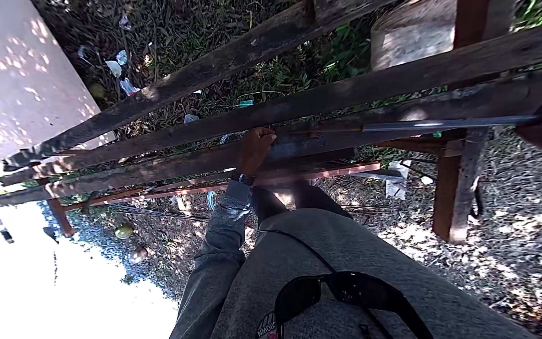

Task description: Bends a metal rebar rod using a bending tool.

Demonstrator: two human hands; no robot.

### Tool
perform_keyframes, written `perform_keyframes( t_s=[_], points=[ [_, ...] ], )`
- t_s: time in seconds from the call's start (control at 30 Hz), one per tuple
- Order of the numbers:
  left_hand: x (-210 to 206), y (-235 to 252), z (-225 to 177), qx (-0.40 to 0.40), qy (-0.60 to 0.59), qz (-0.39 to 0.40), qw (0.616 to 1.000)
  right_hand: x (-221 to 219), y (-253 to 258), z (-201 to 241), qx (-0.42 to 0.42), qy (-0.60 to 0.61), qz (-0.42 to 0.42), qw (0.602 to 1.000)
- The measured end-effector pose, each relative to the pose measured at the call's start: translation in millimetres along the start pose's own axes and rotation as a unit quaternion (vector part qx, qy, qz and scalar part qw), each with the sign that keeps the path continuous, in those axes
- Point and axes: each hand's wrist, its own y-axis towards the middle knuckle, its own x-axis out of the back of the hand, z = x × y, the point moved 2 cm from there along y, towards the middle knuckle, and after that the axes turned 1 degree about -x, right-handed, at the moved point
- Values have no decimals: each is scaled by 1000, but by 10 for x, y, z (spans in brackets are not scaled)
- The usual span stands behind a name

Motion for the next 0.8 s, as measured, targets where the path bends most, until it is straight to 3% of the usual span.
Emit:
perform_keyframes(
  t_s=[0.1, 0.23, 0.4, 0.8],
  points=[
    [-16, 13, -8, 10, 13, -1, 1000, -139, 19, -41, 40, -26, -16, 999],
    [-32, 15, -3, 16, 9, -14, 1000, 77, -222, 641, 40, -45, 14, 998],
    [-29, 0, -16, 11, 4, -23, 1000, 93, -340, 1019, 44, -47, 24, 998],
    [-10, 12, -23, 13, -34, -12, 999, -40, -348, 1005, 48, -52, 18, 997]
  ],
)
